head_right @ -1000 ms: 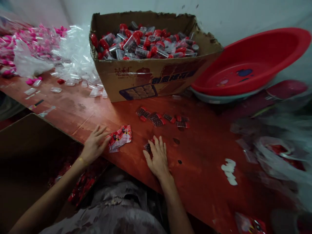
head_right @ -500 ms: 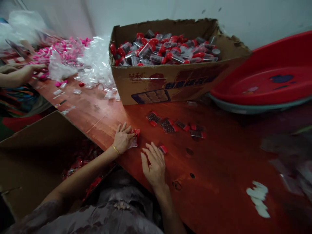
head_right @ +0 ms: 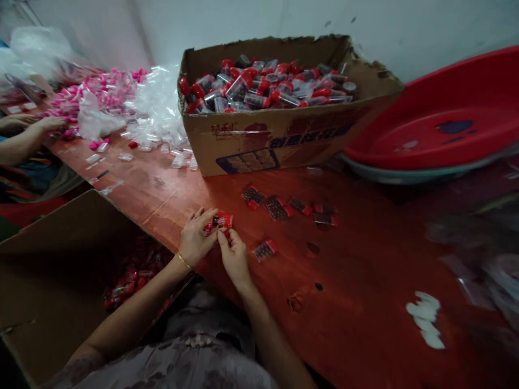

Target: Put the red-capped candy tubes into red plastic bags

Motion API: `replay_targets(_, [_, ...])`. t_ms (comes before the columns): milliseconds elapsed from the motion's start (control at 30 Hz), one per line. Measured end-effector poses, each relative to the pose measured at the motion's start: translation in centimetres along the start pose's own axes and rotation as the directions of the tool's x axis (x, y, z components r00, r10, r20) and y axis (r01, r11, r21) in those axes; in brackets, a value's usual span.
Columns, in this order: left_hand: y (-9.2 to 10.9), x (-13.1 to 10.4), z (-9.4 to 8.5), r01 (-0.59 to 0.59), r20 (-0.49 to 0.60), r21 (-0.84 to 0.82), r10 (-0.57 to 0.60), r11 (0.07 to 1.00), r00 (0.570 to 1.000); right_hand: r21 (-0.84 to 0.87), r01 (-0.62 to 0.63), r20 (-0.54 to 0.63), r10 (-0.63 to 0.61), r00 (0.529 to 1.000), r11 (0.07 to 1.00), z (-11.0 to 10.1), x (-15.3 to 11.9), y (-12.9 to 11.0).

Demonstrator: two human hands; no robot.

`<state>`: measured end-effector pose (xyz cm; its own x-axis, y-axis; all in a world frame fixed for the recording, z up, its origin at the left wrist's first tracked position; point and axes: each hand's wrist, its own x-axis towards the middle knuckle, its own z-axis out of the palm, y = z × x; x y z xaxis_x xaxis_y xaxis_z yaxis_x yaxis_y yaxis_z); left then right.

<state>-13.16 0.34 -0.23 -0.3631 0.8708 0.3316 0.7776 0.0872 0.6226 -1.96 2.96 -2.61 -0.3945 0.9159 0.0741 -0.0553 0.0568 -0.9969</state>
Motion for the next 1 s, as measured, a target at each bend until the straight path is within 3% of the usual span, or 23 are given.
replay_targets(100, [0.2, -0.2, 0.5, 0.179, 0.062, -0.331, -0.168, 0.926, 0.984, 0.198, -0.078, -0.009, 0.081, 0.997, 0.977, -0.1, -0.3, -0.1])
replay_targets(167, [0.4, -0.2, 0.8, 0.295, 0.174, -0.562, -0.238, 0.773, 0.955, 0.212, -0.112, -0.027, 0.120, 0.992, 0.971, -0.5, -0.4, -0.2])
replay_targets(233, [0.7, -0.3, 0.9, 0.388, 0.292, -0.688, -0.257, 0.613, 0.921, 0.147, -0.112, -0.052, 0.121, 0.991, 0.983, -1.1, -0.4, -0.3])
replay_targets(300, [1.0, -0.5, 0.8, 0.437, 0.355, -0.718, -0.255, 0.541, 0.899, 0.046, -0.089, -0.061, 0.092, 0.994, 0.995, -1.6, -0.5, -0.3])
replay_targets(433, [1.5, -1.2, 0.4, 0.411, 0.326, -0.733, -0.251, 0.542, 0.911, -0.166, 0.001, -0.071, -0.013, 0.997, 0.986, -2.2, -0.7, -0.4])
replay_targets(600, [1.9, -2.2, 1.0, 0.472, 0.331, -0.767, -0.362, 0.434, 0.871, -0.336, 0.057, -0.096, -0.094, 0.991, 0.940, -1.8, -1.1, -0.2])
replay_targets(700, [1.9, -2.7, 1.0, 0.495, 0.353, -0.794, -0.397, 0.352, 0.847, -0.342, 0.060, -0.074, -0.091, 0.993, 0.938, -1.8, -1.3, -0.2])
replay_targets(867, [1.9, -2.6, 0.3, 0.570, 0.448, -0.792, -0.427, 0.219, 0.786, -0.172, 0.002, 0.073, 0.010, 0.997, 0.985, -2.6, -1.3, -0.8])
replay_targets(1000, [2.3, -2.6, -0.2, 0.631, 0.519, -0.769, -0.476, 0.103, 0.710, -0.257, 0.006, -0.010, -0.009, 1.000, 0.966, -3.2, -1.7, -1.6])
